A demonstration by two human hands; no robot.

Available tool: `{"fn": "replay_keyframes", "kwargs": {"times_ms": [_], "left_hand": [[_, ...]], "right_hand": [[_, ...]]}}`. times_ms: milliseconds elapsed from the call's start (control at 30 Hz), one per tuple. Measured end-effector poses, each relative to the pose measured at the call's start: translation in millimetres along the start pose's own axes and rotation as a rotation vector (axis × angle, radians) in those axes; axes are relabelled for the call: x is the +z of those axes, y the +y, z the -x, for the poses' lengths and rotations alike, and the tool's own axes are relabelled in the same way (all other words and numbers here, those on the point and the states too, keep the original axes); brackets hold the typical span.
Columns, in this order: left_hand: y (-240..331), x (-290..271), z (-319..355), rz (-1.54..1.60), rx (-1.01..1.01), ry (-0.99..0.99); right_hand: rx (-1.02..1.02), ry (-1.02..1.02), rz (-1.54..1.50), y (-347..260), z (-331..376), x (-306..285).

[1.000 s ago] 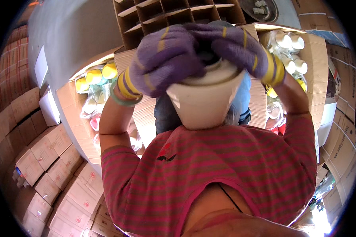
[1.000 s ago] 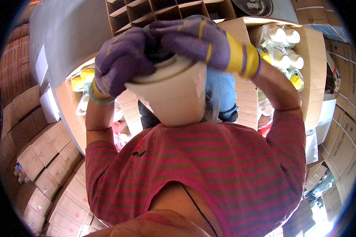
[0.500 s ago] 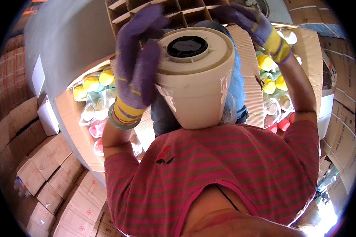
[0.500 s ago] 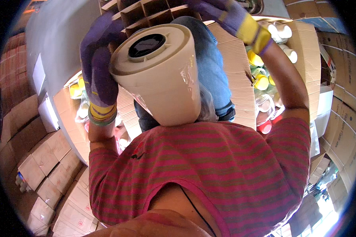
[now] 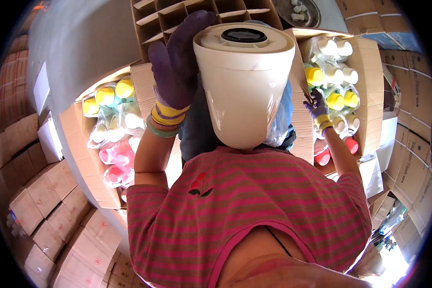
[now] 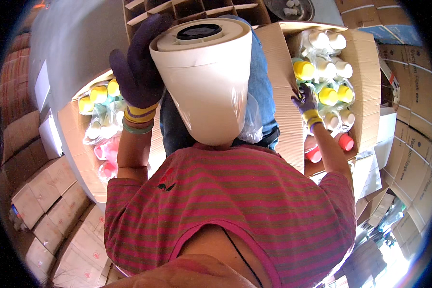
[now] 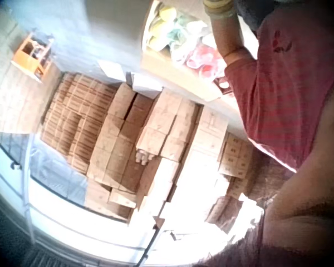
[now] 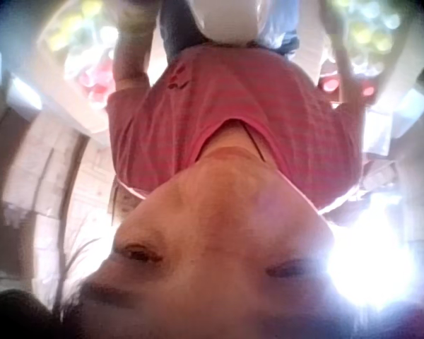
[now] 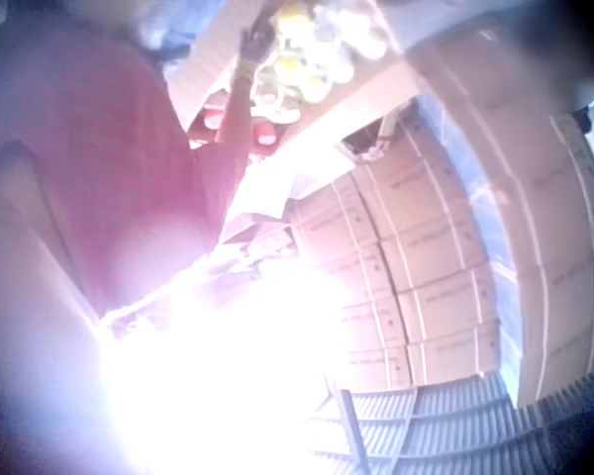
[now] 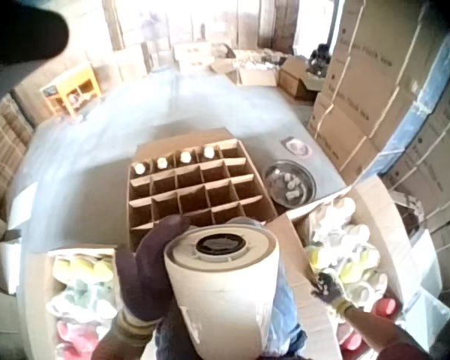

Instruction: The person assembles vacuum flasks by inserting metal inner liners into plastic outer shells and securing them with lids. They handle multiple flasks of different colors, including green and beige, and place the assembled units into a cardboard box with dividers.

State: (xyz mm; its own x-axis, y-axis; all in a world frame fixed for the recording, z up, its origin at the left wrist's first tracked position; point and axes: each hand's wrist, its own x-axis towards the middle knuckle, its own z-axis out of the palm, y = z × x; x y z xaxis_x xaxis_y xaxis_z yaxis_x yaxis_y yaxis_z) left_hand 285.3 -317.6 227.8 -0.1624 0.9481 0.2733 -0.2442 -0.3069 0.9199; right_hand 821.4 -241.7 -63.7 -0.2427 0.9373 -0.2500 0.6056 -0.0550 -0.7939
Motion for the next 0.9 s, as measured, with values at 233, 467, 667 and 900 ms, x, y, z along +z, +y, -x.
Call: {"fn": "replay_keyframes", "kwargs": {"times_ms": [233,467,667,900], "left_hand": [[18,-4,6,-0.614,0.173,-0.036],[33,28,19,-0.517,0.424,-0.126],[48,53,26,-0.531,0.557,-0.366],[56,55,31,-0.507,0.560,-0.426]], "right_hand": [[0.151,-0.066,-0.170,1,23,-1],[-0.599,-0.073,0.271,-213,-14,-77],[-1.509,-0.580,0.382,-505,0,-87],[-1.894,-0.798,0.778,-549,15,-66]]}}
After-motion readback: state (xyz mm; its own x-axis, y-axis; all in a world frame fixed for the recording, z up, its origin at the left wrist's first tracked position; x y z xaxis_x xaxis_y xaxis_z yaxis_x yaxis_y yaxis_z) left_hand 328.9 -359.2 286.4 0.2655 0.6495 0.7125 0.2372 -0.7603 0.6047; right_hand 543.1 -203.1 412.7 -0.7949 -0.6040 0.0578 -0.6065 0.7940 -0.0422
